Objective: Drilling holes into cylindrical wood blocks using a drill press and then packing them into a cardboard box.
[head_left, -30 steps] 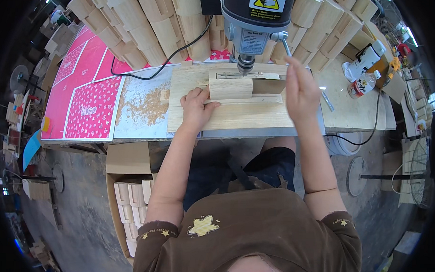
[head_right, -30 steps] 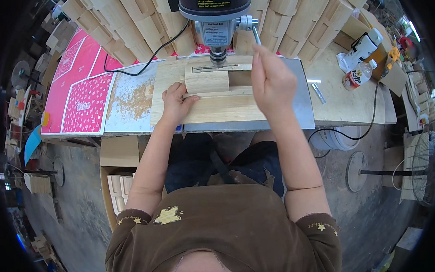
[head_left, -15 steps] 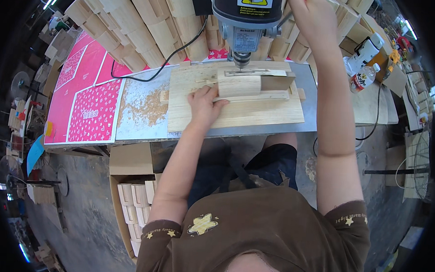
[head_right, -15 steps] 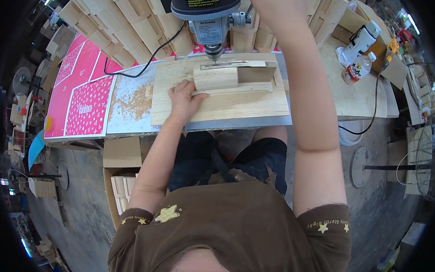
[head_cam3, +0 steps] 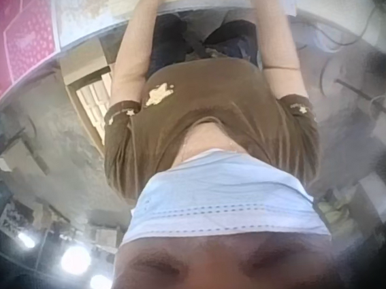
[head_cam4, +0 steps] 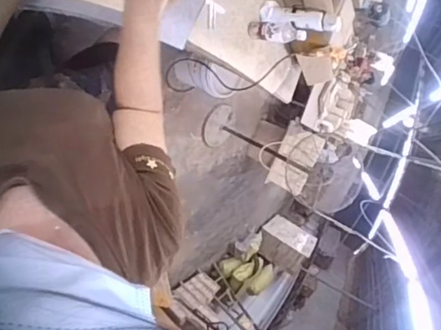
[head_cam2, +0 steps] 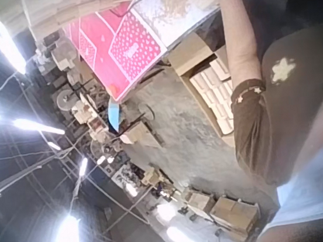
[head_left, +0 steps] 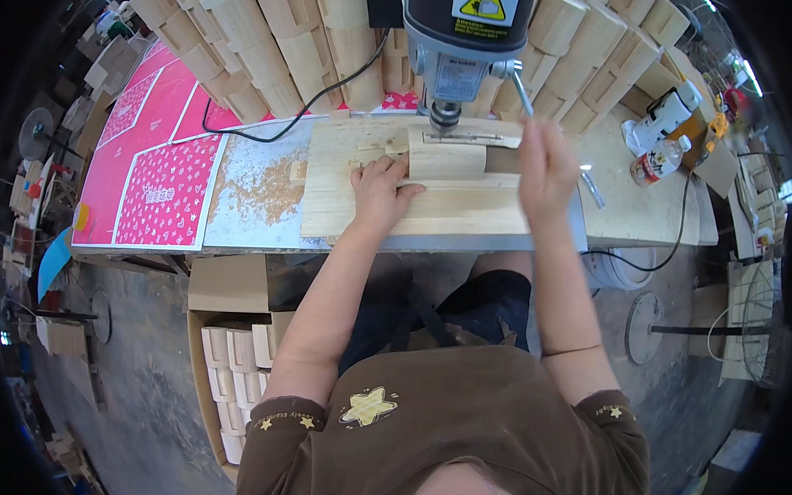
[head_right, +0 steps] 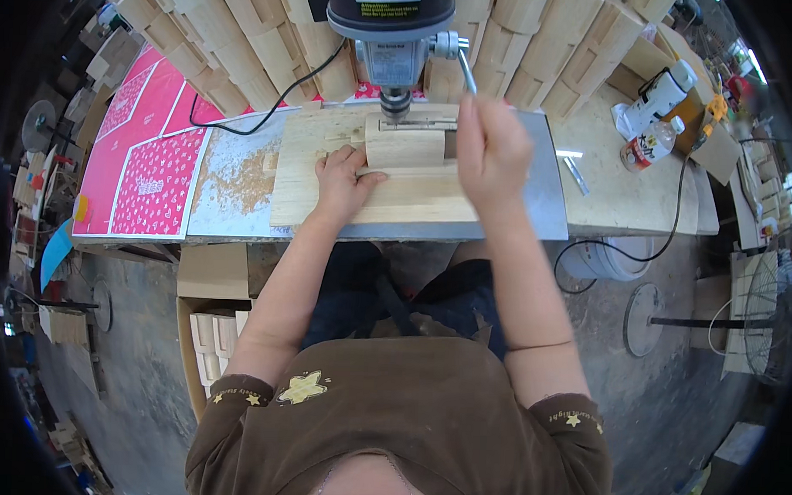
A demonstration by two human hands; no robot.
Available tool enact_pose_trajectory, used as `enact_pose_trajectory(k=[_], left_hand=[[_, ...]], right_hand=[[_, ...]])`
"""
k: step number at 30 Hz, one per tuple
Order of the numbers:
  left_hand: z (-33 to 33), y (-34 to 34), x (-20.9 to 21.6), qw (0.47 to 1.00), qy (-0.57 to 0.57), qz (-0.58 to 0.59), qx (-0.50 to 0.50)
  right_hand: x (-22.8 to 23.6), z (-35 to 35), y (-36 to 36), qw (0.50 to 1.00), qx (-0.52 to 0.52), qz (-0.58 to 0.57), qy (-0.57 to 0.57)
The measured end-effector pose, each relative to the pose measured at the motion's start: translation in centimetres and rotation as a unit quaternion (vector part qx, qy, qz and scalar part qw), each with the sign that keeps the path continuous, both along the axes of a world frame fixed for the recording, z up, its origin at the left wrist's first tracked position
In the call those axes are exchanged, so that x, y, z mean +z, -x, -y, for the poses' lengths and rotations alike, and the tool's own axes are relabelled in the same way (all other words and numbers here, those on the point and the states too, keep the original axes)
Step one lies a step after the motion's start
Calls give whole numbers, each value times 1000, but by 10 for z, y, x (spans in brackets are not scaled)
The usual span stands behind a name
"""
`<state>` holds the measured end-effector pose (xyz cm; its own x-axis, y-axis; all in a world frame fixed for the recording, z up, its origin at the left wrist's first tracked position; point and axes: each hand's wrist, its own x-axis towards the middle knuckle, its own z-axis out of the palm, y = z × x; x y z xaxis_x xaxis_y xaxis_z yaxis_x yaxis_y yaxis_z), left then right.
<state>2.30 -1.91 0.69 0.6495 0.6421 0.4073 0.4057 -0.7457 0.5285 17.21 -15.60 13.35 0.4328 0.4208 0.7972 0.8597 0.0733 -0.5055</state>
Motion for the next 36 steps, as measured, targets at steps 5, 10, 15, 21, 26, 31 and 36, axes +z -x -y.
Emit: enact_pose_trajectory(k=[5, 10, 15, 21, 26, 31, 36], left_hand=[[1, 3, -9, 1000, -12, -9, 6], [5, 6, -4, 1000, -3, -8, 14], [6, 3, -3, 999, -18, 26, 18], [5, -9, -4, 996, 70, 52, 21], [4, -8, -2, 988, 122, 89, 30], [-9, 6, 0, 980, 148, 136, -8], [-11, 78, 22, 975, 115, 190, -17]], right_hand=[[-63, -21, -12, 997, 24, 46, -65], [-27, -11, -14, 992, 47, 93, -67], [83, -37, -28, 998, -61, -17, 0], [97, -89, -83, 994, -65, -26, 80], [34, -33, -71, 974, 115, -110, 163], [-67, 5, -70, 946, 77, 130, 286], [-66, 12, -70, 944, 76, 109, 302]])
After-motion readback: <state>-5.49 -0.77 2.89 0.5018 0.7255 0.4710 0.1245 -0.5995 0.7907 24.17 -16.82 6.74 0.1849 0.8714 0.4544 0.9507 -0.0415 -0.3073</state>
